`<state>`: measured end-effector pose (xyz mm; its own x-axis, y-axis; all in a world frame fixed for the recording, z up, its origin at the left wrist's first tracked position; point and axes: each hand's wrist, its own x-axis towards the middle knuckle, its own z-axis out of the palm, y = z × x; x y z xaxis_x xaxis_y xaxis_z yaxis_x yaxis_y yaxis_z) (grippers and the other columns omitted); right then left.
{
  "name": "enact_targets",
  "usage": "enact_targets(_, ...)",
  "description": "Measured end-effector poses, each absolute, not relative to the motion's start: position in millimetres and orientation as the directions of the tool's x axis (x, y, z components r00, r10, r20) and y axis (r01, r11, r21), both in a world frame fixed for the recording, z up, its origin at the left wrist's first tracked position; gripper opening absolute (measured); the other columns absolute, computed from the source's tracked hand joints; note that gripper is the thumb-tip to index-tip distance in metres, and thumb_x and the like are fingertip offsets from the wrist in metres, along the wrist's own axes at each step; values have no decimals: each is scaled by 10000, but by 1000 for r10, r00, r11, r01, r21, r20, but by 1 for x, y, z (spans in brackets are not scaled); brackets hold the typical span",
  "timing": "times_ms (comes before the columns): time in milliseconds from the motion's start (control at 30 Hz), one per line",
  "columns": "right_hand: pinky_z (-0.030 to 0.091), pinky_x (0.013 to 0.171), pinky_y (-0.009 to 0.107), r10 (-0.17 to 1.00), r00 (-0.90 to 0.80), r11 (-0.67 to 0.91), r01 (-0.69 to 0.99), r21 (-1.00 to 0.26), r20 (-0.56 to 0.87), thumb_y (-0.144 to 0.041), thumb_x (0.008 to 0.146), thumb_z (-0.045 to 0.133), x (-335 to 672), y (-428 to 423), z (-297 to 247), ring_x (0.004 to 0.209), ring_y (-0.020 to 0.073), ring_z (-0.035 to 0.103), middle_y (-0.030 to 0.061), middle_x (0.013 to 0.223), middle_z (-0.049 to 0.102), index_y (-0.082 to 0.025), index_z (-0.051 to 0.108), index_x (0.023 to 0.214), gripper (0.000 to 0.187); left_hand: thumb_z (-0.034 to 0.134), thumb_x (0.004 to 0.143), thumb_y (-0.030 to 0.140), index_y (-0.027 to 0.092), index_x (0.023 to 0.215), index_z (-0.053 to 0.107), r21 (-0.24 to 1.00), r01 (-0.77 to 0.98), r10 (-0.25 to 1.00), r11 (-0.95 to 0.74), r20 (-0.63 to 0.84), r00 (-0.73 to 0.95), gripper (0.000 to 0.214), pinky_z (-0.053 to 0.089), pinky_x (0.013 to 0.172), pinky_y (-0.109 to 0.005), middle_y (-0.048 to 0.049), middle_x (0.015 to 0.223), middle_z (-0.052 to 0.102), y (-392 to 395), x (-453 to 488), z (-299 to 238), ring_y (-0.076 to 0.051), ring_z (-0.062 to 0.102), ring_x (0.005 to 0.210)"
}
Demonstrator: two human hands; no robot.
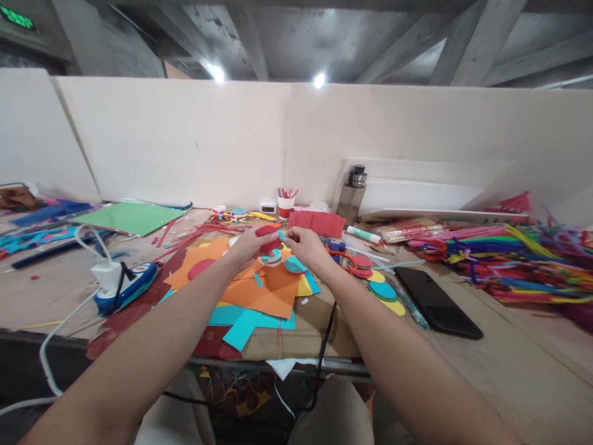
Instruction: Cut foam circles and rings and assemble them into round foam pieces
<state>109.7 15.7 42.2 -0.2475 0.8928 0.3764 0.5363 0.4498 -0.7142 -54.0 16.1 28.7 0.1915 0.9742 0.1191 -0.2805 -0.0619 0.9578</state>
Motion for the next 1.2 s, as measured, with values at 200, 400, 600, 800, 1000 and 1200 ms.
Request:
enact_targets(200, 347, 567, 218, 891, -244, 452, 532, -716, 382, -273, 778, 556, 108, 17, 39, 590, 104, 488, -30, 609, 544, -175, 554, 659, 154, 780, 649, 259, 102, 904, 609, 965, -247, 970, -82, 134, 201, 345, 477, 413, -197, -65, 774, 670, 13, -53, 30, -161, 657, 630)
enact_targets(400, 335, 575, 229, 896, -174, 435, 528, -729, 409, -288, 781, 531, 111, 13, 44, 589, 104, 461, -31, 614, 530, -172, 544, 668, 163, 622, 738, 201, 92, 910, 607, 936, -352, 983, -17, 80, 165, 205, 502, 428, -238, -100, 803, 680, 16, -53, 33, -194, 668, 650)
enact_targets(600, 346, 580, 230, 901, -79, 409, 485, -773, 428, -301, 781, 519, 113, 17, 45, 607, 112, 484, -30, 650, 531, -183, 533, 748, 123, 664, 724, 199, 121, 949, 625, 930, -362, 996, -61, 78, 32, 241, 523, 490, -256, -73, 826, 680, 25, -62, 31, -161, 646, 672)
enact_targets(800, 340, 576, 235, 907, -75, 402, 448, -799, 415, -342, 779, 525, 114, 19, 43, 588, 111, 456, -38, 595, 505, -184, 526, 695, 179, 676, 729, 208, 113, 910, 648, 940, -335, 998, -67, 59, -34, 206, 458, 452, -200, -60, 778, 663, 28, -63, 28, -112, 591, 600)
enact_targets(1000, 343, 557, 231, 920, -90, 384, 416, -824, 383, -353, 767, 535, 112, 16, 44, 579, 106, 465, -33, 611, 522, -177, 544, 702, 188, 681, 703, 194, 101, 891, 638, 958, -280, 998, -65, 67, 0, 214, 430, 420, -193, -60, 767, 638, 25, -54, 23, -107, 563, 574)
enact_targets(1200, 371, 548, 228, 940, -121, 341, 414, -844, 320, -353, 760, 527, 110, 12, 45, 573, 106, 498, -18, 654, 554, -167, 563, 739, 191, 715, 648, 175, 133, 875, 607, 959, -278, 998, -58, 47, -46, 255, 488, 494, -231, -55, 832, 645, 26, -57, 26, -129, 594, 660)
